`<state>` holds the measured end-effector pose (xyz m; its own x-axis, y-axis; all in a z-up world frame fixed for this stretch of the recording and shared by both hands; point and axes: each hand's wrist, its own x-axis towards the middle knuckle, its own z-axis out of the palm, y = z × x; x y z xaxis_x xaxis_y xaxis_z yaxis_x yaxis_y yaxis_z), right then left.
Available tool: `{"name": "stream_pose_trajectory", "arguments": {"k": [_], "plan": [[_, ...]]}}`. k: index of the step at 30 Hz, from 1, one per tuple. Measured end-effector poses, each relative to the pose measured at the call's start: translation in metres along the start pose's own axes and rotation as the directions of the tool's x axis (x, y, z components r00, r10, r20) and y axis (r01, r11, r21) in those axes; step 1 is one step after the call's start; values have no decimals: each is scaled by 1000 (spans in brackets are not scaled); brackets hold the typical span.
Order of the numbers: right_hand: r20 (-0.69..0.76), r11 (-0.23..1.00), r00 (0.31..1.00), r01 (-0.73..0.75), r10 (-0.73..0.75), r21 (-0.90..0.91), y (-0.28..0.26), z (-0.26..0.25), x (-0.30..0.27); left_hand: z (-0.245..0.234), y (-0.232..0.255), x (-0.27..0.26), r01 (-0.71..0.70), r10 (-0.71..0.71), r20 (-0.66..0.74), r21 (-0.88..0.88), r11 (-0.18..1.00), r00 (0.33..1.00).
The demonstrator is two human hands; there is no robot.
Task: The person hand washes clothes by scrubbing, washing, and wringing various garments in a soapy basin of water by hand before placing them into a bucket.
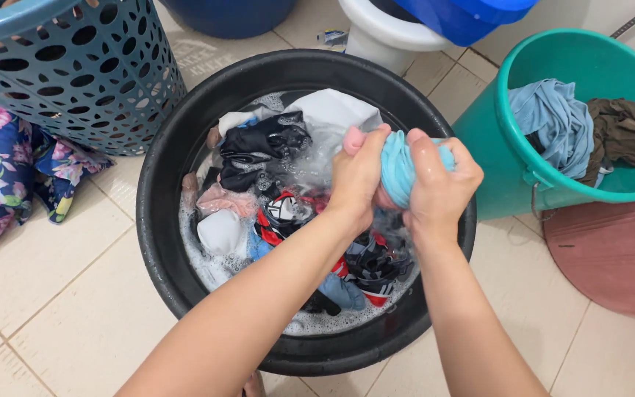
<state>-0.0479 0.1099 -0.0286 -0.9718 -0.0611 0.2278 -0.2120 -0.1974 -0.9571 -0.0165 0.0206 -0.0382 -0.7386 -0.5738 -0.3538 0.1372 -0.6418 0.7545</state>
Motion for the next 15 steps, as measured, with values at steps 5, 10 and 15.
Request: {"name": "stream_pose_trajectory", "arguments": {"k": [5,10,15], "plan": [[265,935,938,283,-223,-214,-14,-4,-4,-13,-17,20,224,-223,75,-16,974,972],[421,923,889,301,-180,-242,2,-15,-6,-31,-29,28,404,-412,225,82,911,883],[359,956,895,-196,265,-219,53,-44,23,-27,-31,29,481,-492,-39,289,828,870]]}}
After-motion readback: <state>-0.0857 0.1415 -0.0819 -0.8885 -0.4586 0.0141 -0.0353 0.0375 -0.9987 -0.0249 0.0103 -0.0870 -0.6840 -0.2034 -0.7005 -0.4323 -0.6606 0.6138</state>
